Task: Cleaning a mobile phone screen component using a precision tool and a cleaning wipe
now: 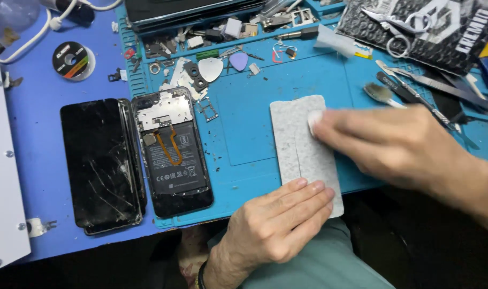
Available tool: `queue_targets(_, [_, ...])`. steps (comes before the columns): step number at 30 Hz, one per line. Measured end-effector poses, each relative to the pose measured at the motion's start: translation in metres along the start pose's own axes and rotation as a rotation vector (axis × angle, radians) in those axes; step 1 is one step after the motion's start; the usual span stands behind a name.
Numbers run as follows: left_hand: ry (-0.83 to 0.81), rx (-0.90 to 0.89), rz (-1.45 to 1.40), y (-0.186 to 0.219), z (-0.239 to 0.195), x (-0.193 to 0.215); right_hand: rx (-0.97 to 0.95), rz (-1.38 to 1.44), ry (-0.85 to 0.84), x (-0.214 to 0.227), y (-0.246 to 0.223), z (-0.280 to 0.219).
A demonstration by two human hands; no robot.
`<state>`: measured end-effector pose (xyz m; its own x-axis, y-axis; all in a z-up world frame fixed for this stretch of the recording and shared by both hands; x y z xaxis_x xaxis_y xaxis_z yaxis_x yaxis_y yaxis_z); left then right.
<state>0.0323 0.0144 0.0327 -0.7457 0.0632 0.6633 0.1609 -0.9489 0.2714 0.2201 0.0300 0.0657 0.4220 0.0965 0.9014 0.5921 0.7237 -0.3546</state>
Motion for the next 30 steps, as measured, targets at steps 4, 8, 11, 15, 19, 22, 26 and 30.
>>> queue_targets(4, [0.008, -0.003, 0.024, 0.001, 0.002, 0.005, 0.025, -0.08, 0.113, 0.006, 0.001, 0.007])
queue_targets(8, [0.038, 0.044, -0.017, -0.001, 0.002, 0.004, 0.07, 0.049, 0.015, 0.007, -0.035, -0.001])
queue_targets(11, [0.0, 0.005, 0.014, 0.0, 0.0, 0.003, 0.054, -0.068, 0.098, 0.003, 0.009, 0.019])
queue_targets(15, [0.005, 0.005, 0.002, 0.001, 0.002, 0.005, 0.08, -0.198, 0.124, 0.004, -0.007, 0.02])
queue_targets(19, [0.01, 0.027, -0.027, -0.002, 0.0, 0.006, 0.101, 0.028, 0.021, -0.001, -0.021, 0.007])
queue_targets(22, [-0.007, 0.007, -0.02, 0.002, 0.0, 0.003, 0.084, -0.108, 0.082, -0.001, 0.007, 0.021])
queue_targets(26, [-0.005, 0.012, -0.028, 0.0, -0.001, 0.004, 0.112, -0.009, 0.021, 0.008, -0.027, 0.016])
queue_targets(30, [0.006, 0.021, -0.026, -0.001, -0.004, 0.006, 0.127, 0.032, 0.015, -0.003, -0.022, 0.02])
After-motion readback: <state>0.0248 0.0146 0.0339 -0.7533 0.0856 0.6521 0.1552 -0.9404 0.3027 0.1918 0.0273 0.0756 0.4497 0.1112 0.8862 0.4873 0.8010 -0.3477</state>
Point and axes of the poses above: each hand's wrist, its own z-axis towards the middle knuckle, its own x-axis out of the back of the hand, y = z × x, the point moved 5 cm from there along z, towards the middle knuckle, and after that the axes turned 14 degrees about z, right-handed, at the moved point
